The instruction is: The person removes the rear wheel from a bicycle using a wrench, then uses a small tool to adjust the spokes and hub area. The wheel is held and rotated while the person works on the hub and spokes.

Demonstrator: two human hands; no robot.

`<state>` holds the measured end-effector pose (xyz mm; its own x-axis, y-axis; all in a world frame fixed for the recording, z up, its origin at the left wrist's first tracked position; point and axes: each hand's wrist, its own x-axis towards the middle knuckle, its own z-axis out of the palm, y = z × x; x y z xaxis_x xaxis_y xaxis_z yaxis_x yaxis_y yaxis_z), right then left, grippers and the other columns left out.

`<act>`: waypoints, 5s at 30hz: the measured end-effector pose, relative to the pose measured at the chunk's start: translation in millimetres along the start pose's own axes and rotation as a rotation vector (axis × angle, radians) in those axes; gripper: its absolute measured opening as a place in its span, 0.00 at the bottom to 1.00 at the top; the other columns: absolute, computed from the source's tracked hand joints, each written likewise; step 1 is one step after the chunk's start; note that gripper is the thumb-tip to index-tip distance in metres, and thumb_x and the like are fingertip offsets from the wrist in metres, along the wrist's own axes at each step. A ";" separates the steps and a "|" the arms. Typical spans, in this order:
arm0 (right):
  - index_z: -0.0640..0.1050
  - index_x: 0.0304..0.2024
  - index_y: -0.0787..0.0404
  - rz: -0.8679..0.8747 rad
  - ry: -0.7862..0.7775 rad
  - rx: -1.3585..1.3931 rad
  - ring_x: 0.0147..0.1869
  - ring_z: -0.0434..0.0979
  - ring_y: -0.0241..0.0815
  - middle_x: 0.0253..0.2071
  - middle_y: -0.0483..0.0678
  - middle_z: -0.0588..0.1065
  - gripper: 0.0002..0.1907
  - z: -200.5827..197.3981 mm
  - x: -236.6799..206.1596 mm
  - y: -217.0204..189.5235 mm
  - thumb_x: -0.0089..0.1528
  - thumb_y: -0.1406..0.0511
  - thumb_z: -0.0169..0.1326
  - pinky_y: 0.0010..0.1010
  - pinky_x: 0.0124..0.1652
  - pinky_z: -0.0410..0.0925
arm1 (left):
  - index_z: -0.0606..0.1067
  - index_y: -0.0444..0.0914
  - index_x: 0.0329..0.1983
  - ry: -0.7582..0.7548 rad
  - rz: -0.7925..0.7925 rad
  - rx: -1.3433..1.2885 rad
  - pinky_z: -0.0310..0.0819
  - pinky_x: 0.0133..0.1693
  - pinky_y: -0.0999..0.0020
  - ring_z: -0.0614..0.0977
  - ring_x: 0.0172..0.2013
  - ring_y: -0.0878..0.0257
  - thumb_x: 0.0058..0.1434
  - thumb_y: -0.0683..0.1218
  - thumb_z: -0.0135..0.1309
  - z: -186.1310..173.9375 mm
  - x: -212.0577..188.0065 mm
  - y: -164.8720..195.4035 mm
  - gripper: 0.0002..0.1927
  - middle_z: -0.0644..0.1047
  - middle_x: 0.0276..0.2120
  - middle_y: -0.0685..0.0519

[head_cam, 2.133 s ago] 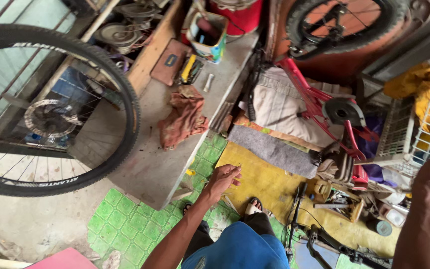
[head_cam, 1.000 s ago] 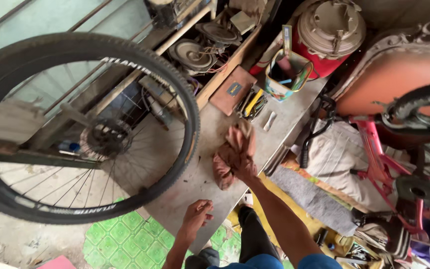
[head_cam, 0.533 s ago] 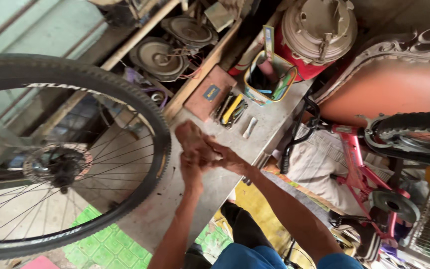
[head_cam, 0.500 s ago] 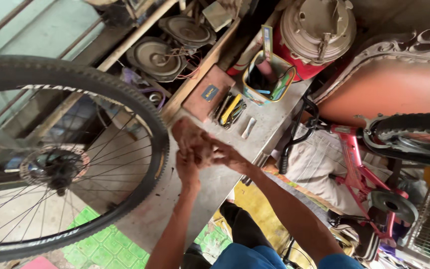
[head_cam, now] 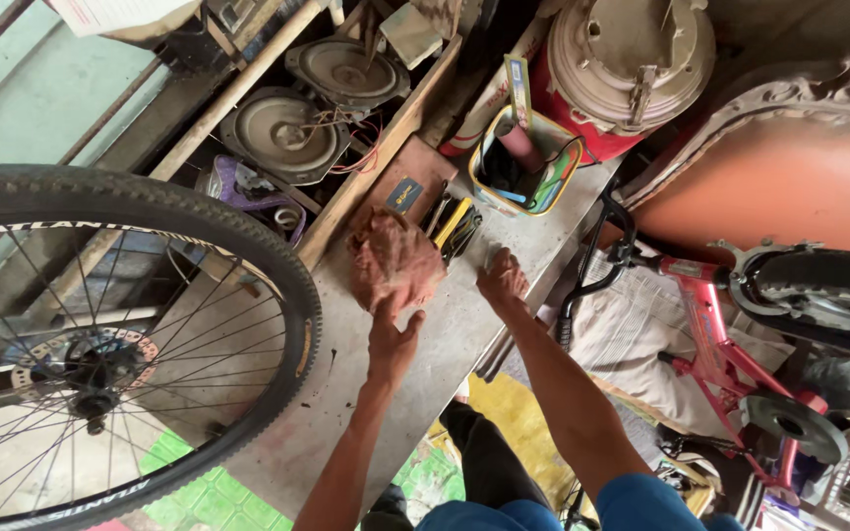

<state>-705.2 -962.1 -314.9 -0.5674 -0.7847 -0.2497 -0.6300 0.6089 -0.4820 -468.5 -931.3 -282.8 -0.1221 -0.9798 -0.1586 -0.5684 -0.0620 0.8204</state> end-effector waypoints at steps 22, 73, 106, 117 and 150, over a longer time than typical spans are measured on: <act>0.77 0.48 0.64 -0.084 -0.735 1.559 0.44 0.81 0.38 0.41 0.45 0.80 0.09 -101.8 -62.1 -2.6 0.65 0.71 0.59 0.36 0.47 0.76 | 0.78 0.32 0.48 -0.281 0.091 -0.464 0.80 0.43 0.66 0.86 0.39 0.61 0.65 0.48 0.58 -13.2 11.3 132.0 0.15 0.83 0.39 0.46; 0.74 0.48 0.65 0.001 -0.560 1.412 0.39 0.76 0.37 0.46 0.51 0.79 0.08 54.3 -457.0 -202.4 0.68 0.68 0.51 0.31 0.38 0.70 | 0.79 0.35 0.47 0.406 0.430 -0.117 0.77 0.45 0.63 0.83 0.42 0.59 0.64 0.46 0.60 -557.6 -142.0 -8.1 0.12 0.82 0.41 0.47; 0.75 0.50 0.66 0.225 -0.078 1.455 0.35 0.73 0.33 0.46 0.47 0.80 0.14 163.3 -605.2 -227.8 0.65 0.65 0.54 0.26 0.33 0.66 | 0.72 0.35 0.64 0.290 0.951 0.310 0.60 0.68 0.40 0.68 0.69 0.42 0.76 0.49 0.58 -664.3 -44.7 9.3 0.19 0.69 0.67 0.37; 0.76 0.50 0.66 0.299 -0.033 1.352 0.35 0.74 0.32 0.45 0.45 0.80 0.14 151.2 -637.7 -186.6 0.66 0.64 0.52 0.26 0.34 0.69 | 0.69 0.31 0.64 0.318 0.883 0.800 0.57 0.64 0.41 0.68 0.63 0.38 0.60 0.49 0.68 -668.0 24.2 1.5 0.34 0.69 0.64 0.34; 0.76 0.61 0.61 -0.012 0.268 0.965 0.40 0.74 0.36 0.41 0.44 0.79 0.18 133.7 -601.7 -227.0 0.69 0.65 0.50 0.27 0.40 0.70 | 0.74 0.34 0.59 0.030 1.202 0.582 0.71 0.56 0.48 0.77 0.55 0.46 0.65 0.47 0.68 -613.2 -149.8 135.6 0.24 0.74 0.51 0.43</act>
<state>-149.9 -643.7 -167.5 -0.7396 -0.6656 -0.1001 -0.0042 0.1533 -0.9882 -28.3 -909.7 189.1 -0.7749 -0.3724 0.5107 -0.3840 0.9192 0.0875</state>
